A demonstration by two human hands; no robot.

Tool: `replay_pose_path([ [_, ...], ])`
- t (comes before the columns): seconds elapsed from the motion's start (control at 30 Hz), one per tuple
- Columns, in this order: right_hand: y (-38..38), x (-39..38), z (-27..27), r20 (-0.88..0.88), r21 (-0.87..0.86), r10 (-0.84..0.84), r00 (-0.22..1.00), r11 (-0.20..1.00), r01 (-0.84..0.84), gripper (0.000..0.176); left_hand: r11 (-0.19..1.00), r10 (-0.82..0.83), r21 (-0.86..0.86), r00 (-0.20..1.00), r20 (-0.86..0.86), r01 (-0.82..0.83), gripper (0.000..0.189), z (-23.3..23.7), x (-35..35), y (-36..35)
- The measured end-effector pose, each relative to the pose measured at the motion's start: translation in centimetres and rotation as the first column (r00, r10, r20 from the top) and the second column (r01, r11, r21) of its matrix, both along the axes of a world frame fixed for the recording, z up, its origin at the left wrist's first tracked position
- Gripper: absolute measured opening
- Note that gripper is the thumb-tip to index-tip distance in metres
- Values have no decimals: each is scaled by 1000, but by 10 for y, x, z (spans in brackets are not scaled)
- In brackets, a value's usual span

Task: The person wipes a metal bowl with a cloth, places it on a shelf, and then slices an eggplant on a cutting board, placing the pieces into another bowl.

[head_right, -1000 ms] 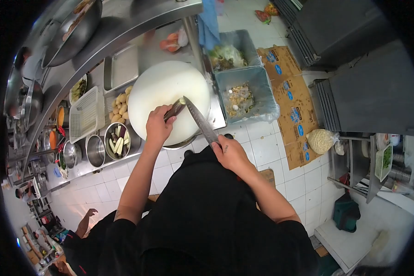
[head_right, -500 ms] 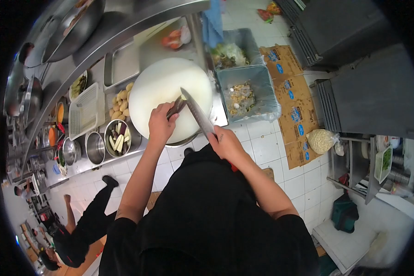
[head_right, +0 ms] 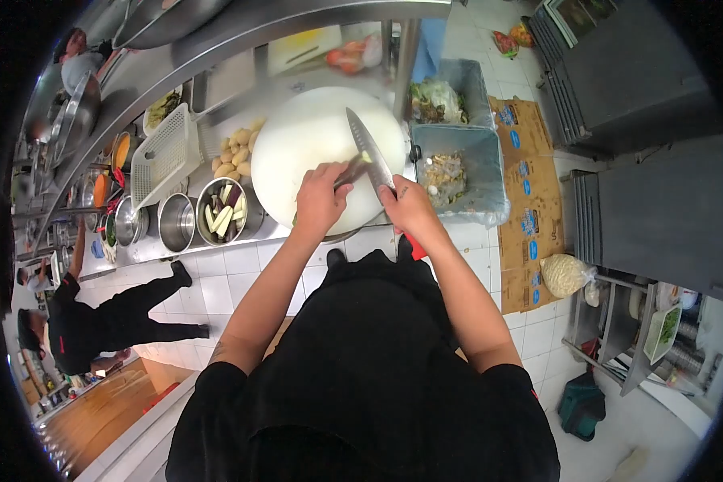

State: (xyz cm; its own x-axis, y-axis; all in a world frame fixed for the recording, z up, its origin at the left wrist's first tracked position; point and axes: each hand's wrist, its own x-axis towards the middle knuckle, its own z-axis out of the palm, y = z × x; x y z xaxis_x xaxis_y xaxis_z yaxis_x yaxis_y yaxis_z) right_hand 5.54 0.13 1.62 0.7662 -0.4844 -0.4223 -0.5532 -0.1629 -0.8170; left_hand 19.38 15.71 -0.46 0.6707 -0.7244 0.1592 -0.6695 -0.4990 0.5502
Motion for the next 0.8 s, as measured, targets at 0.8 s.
replay_pose_path([
  [0.8, -15, 14, -6, 22, 25, 22, 1000, 999, -22, 32, 985, -120, -139, 987, -106, 104, 41, -9, 20, -10],
])
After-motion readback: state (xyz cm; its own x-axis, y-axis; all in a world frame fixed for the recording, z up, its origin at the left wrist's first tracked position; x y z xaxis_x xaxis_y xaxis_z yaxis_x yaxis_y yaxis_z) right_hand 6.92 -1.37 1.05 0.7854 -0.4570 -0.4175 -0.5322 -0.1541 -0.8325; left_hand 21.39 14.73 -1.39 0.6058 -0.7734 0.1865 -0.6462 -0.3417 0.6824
